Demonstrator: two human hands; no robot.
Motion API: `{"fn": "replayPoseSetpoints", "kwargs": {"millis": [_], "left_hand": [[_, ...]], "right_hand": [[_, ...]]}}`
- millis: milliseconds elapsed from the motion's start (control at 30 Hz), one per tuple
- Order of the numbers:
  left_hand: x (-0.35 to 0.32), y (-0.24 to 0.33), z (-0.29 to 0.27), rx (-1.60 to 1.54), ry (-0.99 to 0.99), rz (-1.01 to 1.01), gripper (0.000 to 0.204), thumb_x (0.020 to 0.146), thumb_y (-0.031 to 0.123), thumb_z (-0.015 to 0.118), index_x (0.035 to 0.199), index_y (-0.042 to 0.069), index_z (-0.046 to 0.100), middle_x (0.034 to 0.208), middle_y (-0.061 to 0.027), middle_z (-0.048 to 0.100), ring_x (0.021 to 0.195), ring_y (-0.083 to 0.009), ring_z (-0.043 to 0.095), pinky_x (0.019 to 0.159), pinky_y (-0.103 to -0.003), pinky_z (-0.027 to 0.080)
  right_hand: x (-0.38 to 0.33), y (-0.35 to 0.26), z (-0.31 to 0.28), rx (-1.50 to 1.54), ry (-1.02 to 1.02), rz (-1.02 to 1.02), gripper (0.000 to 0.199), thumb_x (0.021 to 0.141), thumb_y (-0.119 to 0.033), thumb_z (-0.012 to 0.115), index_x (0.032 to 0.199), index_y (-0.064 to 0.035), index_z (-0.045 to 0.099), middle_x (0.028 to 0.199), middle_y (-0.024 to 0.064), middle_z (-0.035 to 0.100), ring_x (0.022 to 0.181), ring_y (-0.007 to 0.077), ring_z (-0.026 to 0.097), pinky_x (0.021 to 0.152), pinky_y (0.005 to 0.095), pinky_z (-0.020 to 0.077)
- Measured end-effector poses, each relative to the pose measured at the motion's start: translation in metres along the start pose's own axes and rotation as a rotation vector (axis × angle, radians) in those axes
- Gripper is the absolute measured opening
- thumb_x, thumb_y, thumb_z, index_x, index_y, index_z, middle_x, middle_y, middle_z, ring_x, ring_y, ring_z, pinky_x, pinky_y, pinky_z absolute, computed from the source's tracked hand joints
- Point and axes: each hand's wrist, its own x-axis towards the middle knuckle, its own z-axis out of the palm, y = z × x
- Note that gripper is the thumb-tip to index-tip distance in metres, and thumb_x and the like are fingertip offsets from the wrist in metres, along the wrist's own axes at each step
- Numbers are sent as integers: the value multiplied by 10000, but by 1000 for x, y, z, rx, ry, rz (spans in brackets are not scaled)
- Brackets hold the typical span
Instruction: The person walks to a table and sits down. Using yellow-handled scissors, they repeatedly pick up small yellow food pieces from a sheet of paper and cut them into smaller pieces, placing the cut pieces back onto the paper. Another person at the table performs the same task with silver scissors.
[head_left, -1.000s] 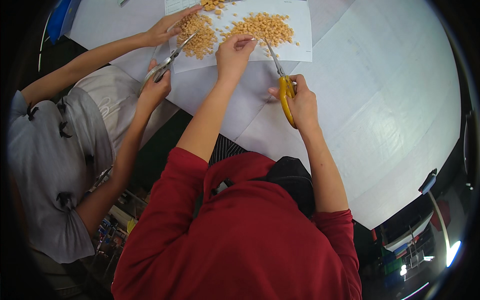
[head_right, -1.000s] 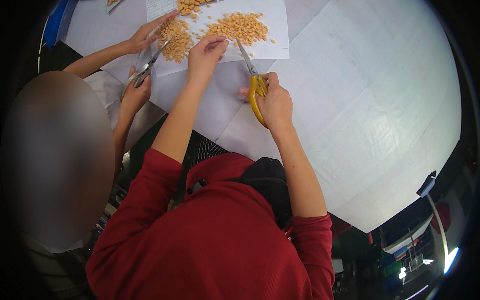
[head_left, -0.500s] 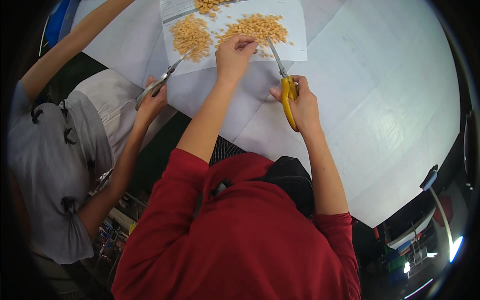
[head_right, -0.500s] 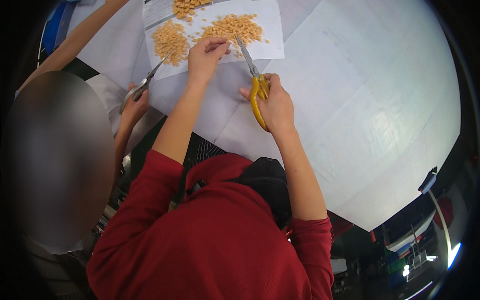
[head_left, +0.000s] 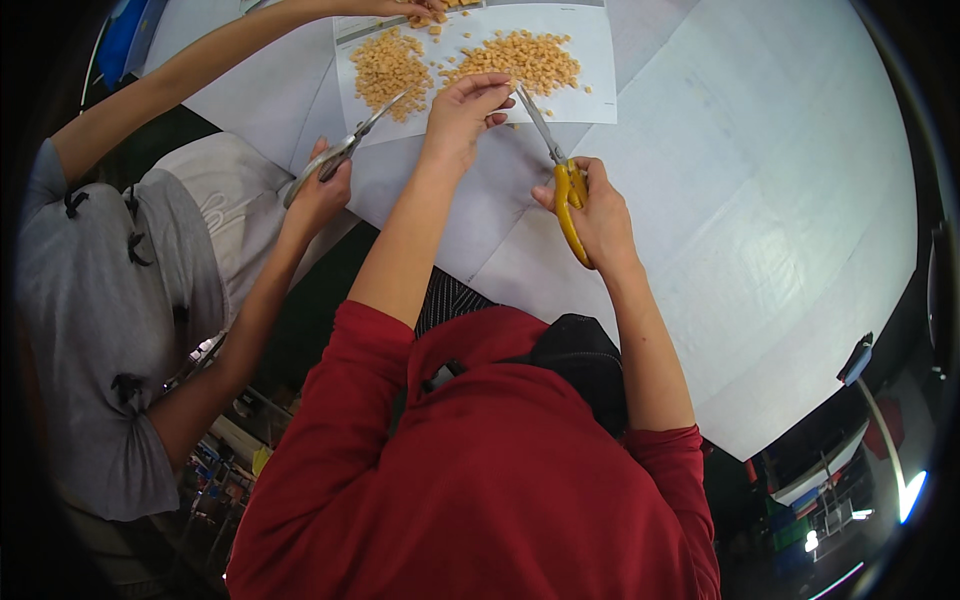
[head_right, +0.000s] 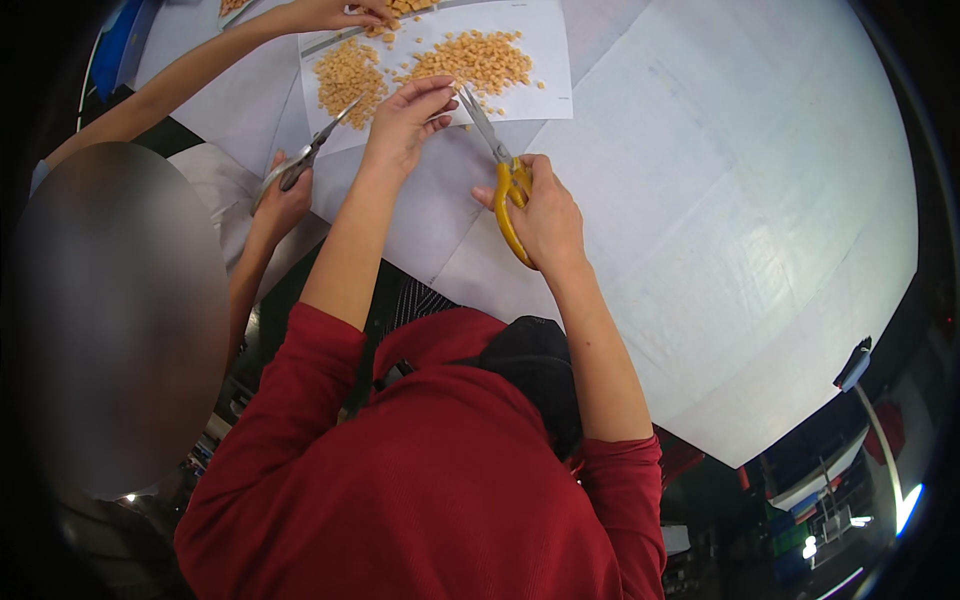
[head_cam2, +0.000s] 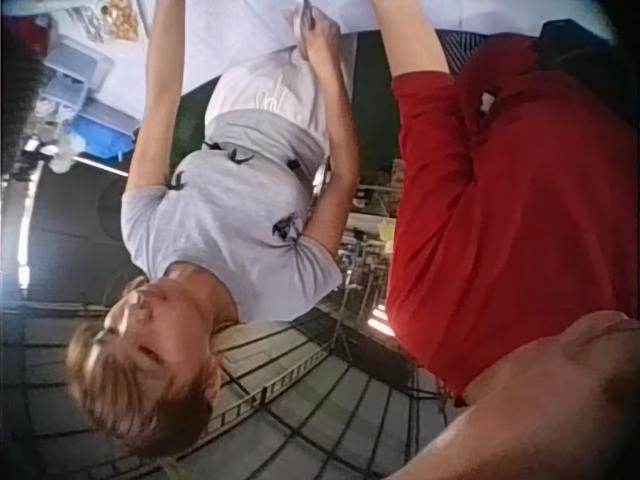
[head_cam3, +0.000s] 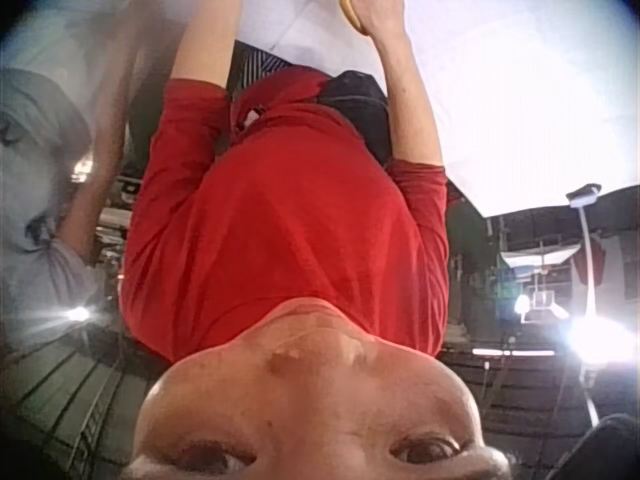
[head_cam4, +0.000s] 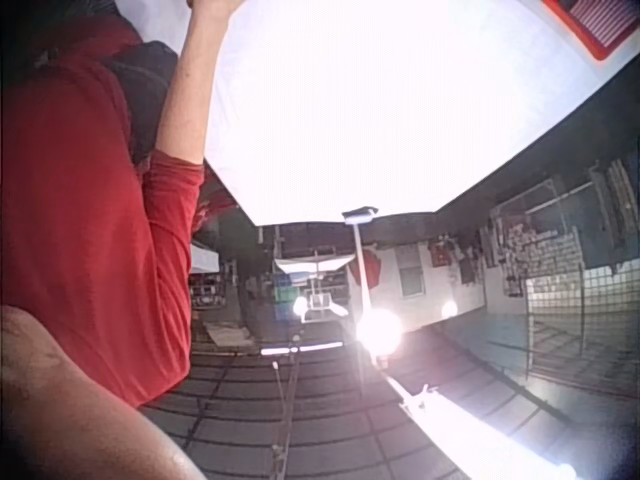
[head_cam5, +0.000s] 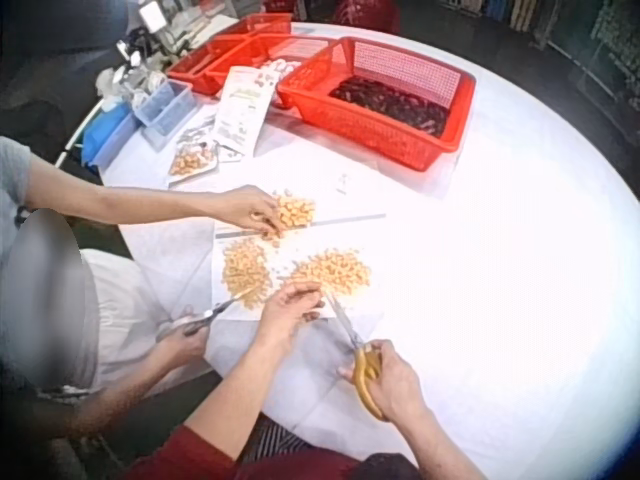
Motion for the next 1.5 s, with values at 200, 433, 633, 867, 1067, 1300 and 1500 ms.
{"fn": "replayPoseSetpoints", "kwargs": {"millis": [200,433,633,867,1067,1300,1500], "left_hand": [[1,2,-6,112,-76,40,277,850,65,675,1122,44,627,947,-55,683,825,-130,658,685,-238,494],[3,17,-10,316,-167,86,340,865,94,669,1190,36,586,979,-54,660,857,-125,641,742,-234,490],[6,11,-10,465,-46,167,262,824,86,681,1080,49,640,890,-63,682,784,-112,647,673,-236,504],[-13,-32,-11,980,26,501,133,798,111,702,917,62,670,825,-83,670,705,-202,654,654,-329,523],[-21,-41,1,1312,117,732,133,786,161,730,868,93,651,832,-59,638,762,-232,635,664,-351,515],[-8,-27,9,1055,169,702,90,806,150,708,863,100,660,811,-60,628,703,-219,618,640,-354,497],[60,30,14,1105,329,837,134,811,132,704,939,98,682,828,-60,633,742,-223,629,659,-364,498]], "right_hand": [[1,-1,-1,19,-15,-21,661,763,-493,761,1138,-1,525,921,212,673,876,346,668,769,397,515],[4,0,-3,29,-32,-15,659,733,-516,776,1094,-16,544,878,197,679,818,342,672,724,399,521],[8,-2,-3,-31,-20,24,654,722,-521,782,1072,-19,554,822,185,679,747,334,669,667,397,514],[13,9,-2,-64,4,84,703,728,-586,742,1103,-25,542,857,204,686,796,374,674,679,432,527],[5,16,-4,16,83,121,686,741,-527,771,1124,-7,539,756,150,658,659,262,645,615,353,493],[5,12,-11,76,1,125,707,762,-553,733,1155,-10,507,933,214,680,872,374,668,751,420,518],[21,13,-18,114,30,89,651,769,-494,756,1118,-4,508,892,190,680,824,356,670,719,396,517]]}}
